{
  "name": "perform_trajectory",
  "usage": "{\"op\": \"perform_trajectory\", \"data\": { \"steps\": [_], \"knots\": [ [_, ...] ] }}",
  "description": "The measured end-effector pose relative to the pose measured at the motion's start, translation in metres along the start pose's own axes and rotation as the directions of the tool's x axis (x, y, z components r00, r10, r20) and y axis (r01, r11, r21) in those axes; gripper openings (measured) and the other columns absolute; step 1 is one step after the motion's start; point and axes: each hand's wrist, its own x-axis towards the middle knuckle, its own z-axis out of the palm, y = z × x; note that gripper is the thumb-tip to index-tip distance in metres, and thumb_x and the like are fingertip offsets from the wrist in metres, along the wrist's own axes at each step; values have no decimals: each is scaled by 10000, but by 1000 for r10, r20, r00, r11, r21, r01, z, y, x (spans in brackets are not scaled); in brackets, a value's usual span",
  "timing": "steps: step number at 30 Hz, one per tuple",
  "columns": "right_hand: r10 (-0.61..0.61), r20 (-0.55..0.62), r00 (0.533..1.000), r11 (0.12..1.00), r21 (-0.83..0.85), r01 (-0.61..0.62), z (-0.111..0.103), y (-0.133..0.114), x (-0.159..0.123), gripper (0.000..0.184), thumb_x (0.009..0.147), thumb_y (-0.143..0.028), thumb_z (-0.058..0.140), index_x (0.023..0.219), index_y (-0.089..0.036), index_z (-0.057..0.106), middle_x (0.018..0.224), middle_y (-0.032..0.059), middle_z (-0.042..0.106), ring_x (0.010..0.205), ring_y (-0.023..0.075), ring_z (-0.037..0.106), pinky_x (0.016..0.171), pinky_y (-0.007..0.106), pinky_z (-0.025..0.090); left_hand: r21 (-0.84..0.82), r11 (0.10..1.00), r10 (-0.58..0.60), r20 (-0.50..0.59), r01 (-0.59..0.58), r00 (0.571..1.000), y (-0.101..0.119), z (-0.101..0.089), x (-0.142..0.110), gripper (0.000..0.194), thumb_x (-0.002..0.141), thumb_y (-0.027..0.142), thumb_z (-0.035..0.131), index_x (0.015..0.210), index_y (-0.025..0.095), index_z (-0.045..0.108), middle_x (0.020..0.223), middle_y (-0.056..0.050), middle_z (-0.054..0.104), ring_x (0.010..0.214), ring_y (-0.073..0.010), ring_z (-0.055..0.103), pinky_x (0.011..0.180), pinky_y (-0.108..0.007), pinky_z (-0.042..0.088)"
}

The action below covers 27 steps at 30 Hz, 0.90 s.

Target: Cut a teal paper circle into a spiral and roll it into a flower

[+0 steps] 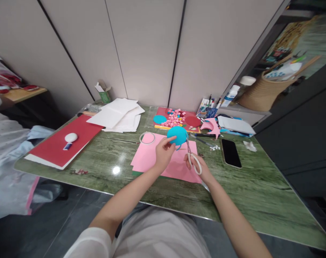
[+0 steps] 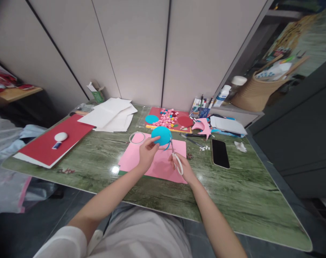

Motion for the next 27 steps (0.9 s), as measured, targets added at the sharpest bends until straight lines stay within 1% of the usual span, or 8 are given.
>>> {"op": "perform_trajectory", "data": {
  "steps": [6,11,18,20,24,27],
  "knots": [
    [6,14,1000,999,-32,-6,0,-1,0,358,797,-519,415,773,-173,502,513,-23,441,502,123,405,535,262,314,-4,1000,7,-26,-7,1000,-1,-1,1,260,735,230,532,970,180,629,801,-45,564,708,-123,514,634,-269,470],
    [-2,29,1000,1000,-25,2,0,-1,1,342,801,-502,424,762,-171,503,500,-26,441,488,116,400,520,255,306,-16,1000,7,-50,-8,999,0,-2,1,243,727,263,547,935,180,643,802,-53,584,730,-142,540,623,-281,486],
    [8,32,999,999,-42,-7,-1,0,1,350,804,-506,417,755,-172,510,502,-29,448,481,113,409,513,250,310,-37,999,2,-69,-5,998,2,-3,2,228,737,277,538,914,179,643,810,-51,584,737,-140,546,634,-288,492],
    [7,36,999,999,-43,-6,0,-1,0,348,805,-505,418,753,-172,508,502,-30,446,478,110,406,509,249,309,-44,999,-4,-71,1,997,2,-3,2,235,737,280,539,923,176,638,821,-52,580,745,-138,542,635,-284,493],
    [19,32,999,998,-68,-17,1,-3,-1,331,818,-481,415,753,-171,511,502,-28,443,484,107,400,507,247,309,-70,997,-31,-72,25,997,2,-3,2,288,735,296,546,988,173,608,874,-59,557,751,-133,528,582,-257,495],
    [32,29,999,996,-82,-30,3,-4,-1,344,810,-497,417,742,-174,511,500,-26,447,484,112,411,506,251,319,-33,999,-19,-89,16,996,1,-2,2,311,720,299,568,1005,177,598,897,-63,552,753,-128,519,580,-241,488]
  ]
}}
